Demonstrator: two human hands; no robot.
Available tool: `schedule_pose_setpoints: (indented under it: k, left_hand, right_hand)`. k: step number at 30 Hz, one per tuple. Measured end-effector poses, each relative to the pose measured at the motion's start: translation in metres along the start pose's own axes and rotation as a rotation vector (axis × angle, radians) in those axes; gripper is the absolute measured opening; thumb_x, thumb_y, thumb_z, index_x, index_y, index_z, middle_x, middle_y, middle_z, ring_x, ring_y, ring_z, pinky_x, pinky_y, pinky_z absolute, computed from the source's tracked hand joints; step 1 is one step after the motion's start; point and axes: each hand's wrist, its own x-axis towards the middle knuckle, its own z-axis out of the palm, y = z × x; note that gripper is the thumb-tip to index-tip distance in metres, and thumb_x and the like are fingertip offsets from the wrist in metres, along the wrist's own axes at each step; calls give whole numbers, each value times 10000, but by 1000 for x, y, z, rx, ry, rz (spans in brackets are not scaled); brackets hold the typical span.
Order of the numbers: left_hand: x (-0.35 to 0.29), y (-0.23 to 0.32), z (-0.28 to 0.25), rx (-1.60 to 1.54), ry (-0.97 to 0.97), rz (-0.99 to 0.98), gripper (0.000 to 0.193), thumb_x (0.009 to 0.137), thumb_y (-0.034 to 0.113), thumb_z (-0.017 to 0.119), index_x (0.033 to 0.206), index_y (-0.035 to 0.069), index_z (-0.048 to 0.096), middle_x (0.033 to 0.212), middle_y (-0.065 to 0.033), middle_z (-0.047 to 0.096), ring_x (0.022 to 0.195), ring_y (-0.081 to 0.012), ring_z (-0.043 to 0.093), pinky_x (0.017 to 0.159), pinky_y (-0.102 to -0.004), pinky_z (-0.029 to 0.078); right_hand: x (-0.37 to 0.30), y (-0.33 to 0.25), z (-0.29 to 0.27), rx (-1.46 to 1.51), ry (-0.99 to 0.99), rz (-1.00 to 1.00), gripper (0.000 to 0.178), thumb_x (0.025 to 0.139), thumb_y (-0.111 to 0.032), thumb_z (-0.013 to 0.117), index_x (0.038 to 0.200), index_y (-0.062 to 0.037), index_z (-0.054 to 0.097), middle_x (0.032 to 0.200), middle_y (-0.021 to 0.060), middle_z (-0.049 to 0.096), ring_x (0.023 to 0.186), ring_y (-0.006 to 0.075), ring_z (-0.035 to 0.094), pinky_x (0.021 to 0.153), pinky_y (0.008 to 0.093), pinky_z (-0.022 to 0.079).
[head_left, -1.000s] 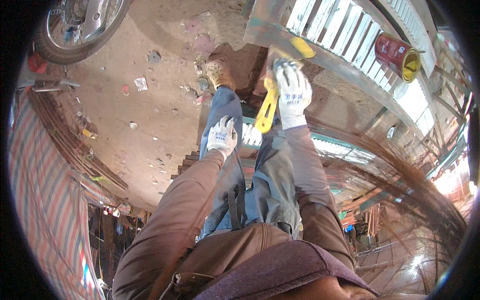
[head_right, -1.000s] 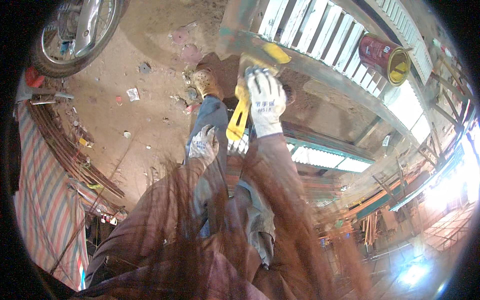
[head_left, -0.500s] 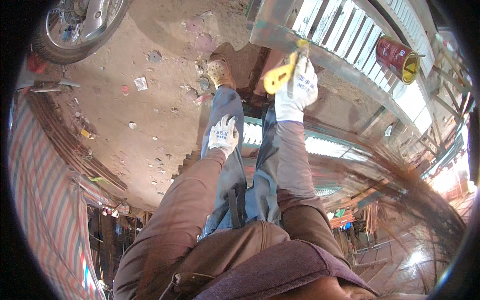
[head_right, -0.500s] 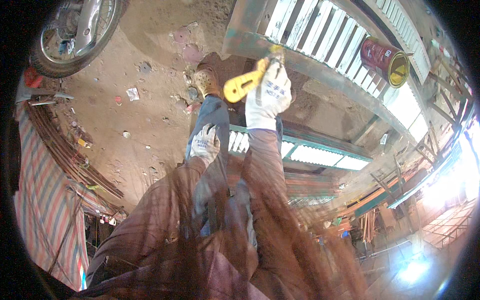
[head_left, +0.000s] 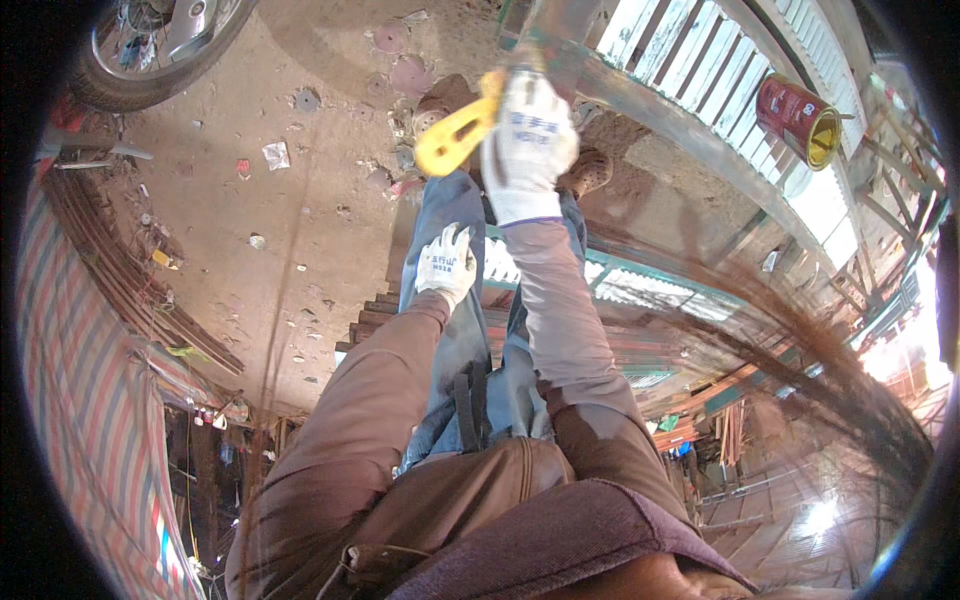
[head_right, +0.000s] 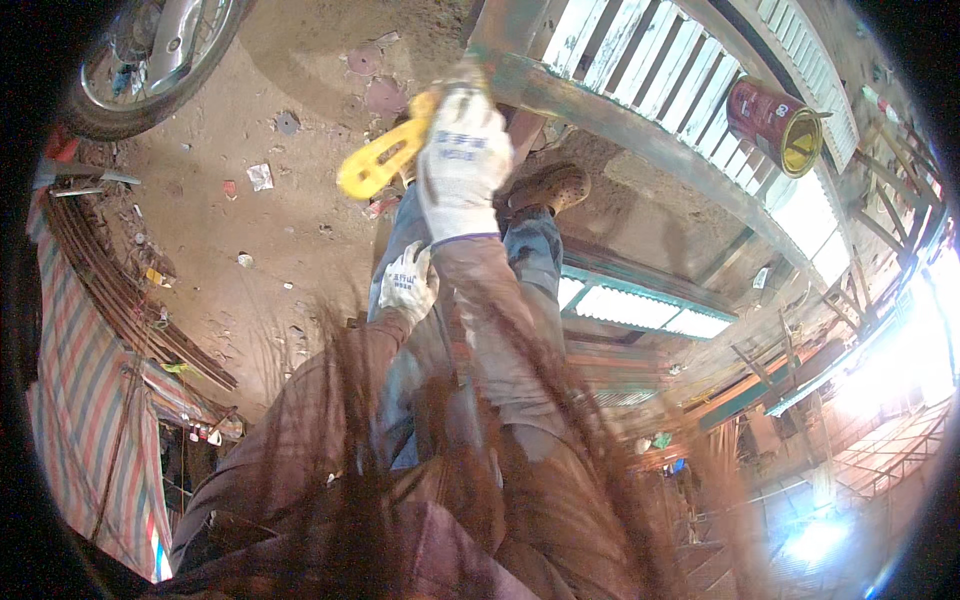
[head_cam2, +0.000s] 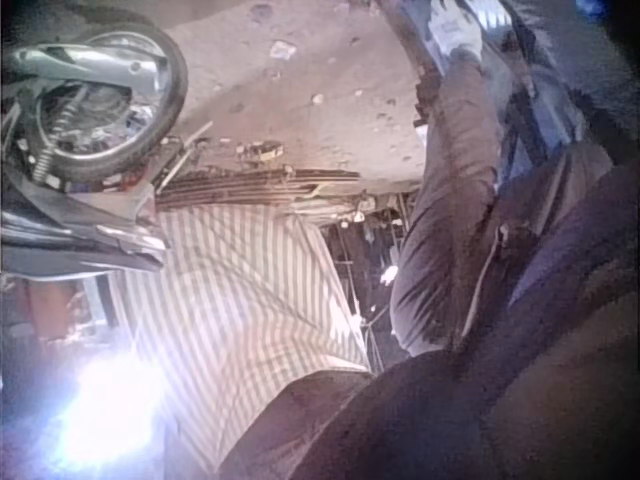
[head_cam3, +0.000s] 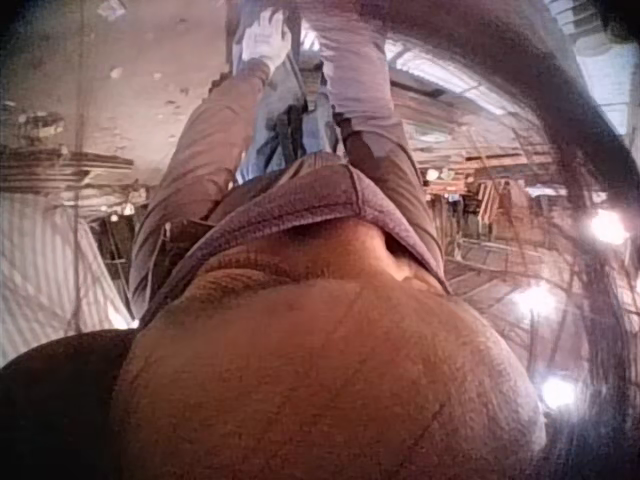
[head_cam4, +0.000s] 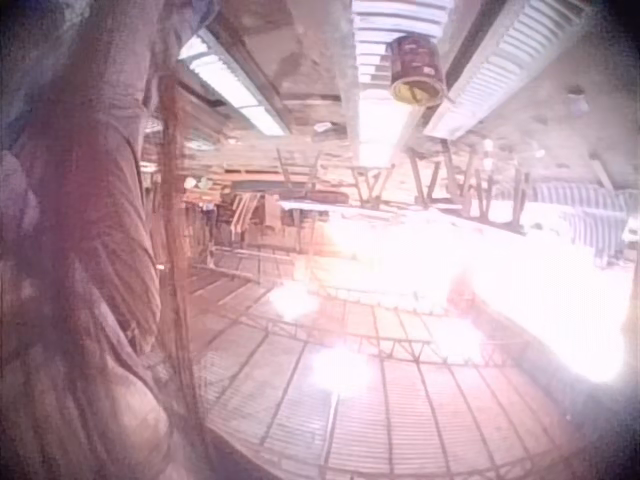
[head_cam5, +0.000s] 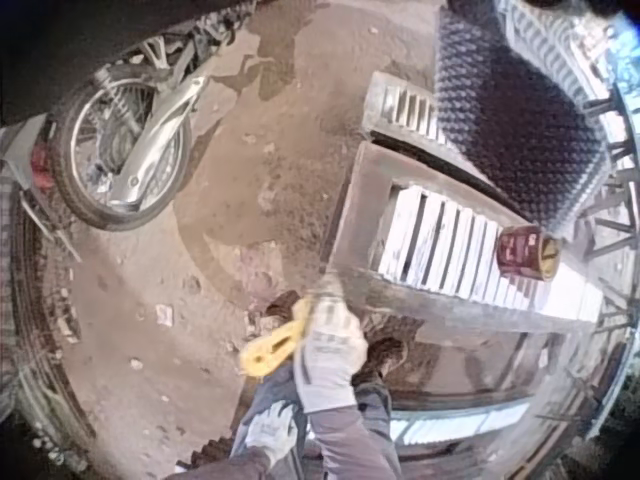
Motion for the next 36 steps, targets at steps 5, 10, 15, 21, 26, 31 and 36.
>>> schedule_pose_setpoints:
  k: [5, 10, 15, 21, 26, 31, 36]
  left_hand:
    - [0, 1, 0, 42, -89, -59, 427, 818, 222, 557, 1234, 127, 543, 1296, -142, 516, 1051, -324, 579, 885, -462, 458]
    - [-3, -2, 6, 32, 13, -16, 413, 826, 218, 546, 1227, 122, 543, 1291, -129, 519, 1051, -306, 584, 867, -456, 463]
    - [-4, -1, 7, 29, -42, -41, 428, 817, 225, 558, 1233, 124, 538, 1294, -127, 511, 1058, -303, 579, 866, -462, 462]
    - [-5, -3, 1, -3, -19, -47, 440, 811, 224, 563, 1239, 123, 538, 1288, -133, 516, 1062, -304, 574, 878, -467, 457]
    - [-6, -3, 6, 8, -31, -36, 431, 816, 214, 557, 1237, 124, 538, 1286, -132, 521, 1065, -302, 573, 872, -467, 456]
    - [-4, -1, 1, 1, 10, -7, 432, 812, 211, 564, 1236, 133, 537, 1284, -129, 522, 1071, -298, 572, 877, -467, 457]
    - [-6, 1, 1, -18, 17, -15, 427, 810, 214, 569, 1228, 137, 540, 1287, -125, 518, 1069, -300, 572, 870, -465, 458]
  right_hand:
    - [-13, 31, -5, 502, 106, -118, 428, 831, -196, 593, 1250, -110, 593, 1208, 68, 625, 1041, 226, 622, 891, 341, 500]
    - [-7, 79, 3, 138, 248, 144, 368, 838, -199, 619, 1190, -94, 608, 1146, 90, 637, 984, 262, 630, 816, 365, 530]
    - [-27, 21, 17, 234, 147, -267, 432, 781, -176, 580, 1212, -161, 600, 1168, 53, 625, 991, 228, 628, 830, 351, 512]
    - [-3, 56, 9, 190, 412, -235, 385, 768, -199, 652, 1150, -159, 670, 1071, 42, 681, 950, 227, 665, 797, 345, 534]
    - [7, 70, 30, 10, 242, -273, 374, 798, -172, 585, 1168, -214, 624, 1216, -14, 607, 1113, 194, 575, 870, 367, 476]
    - [-47, 74, 16, 173, -14, -392, 436, 790, -214, 578, 1224, -235, 607, 1230, -24, 605, 1134, 194, 569, 937, 356, 460]
    - [1, 103, -2, 213, 278, -307, 397, 780, -246, 597, 1172, -204, 644, 1181, -8, 636, 1081, 199, 603, 922, 360, 464]
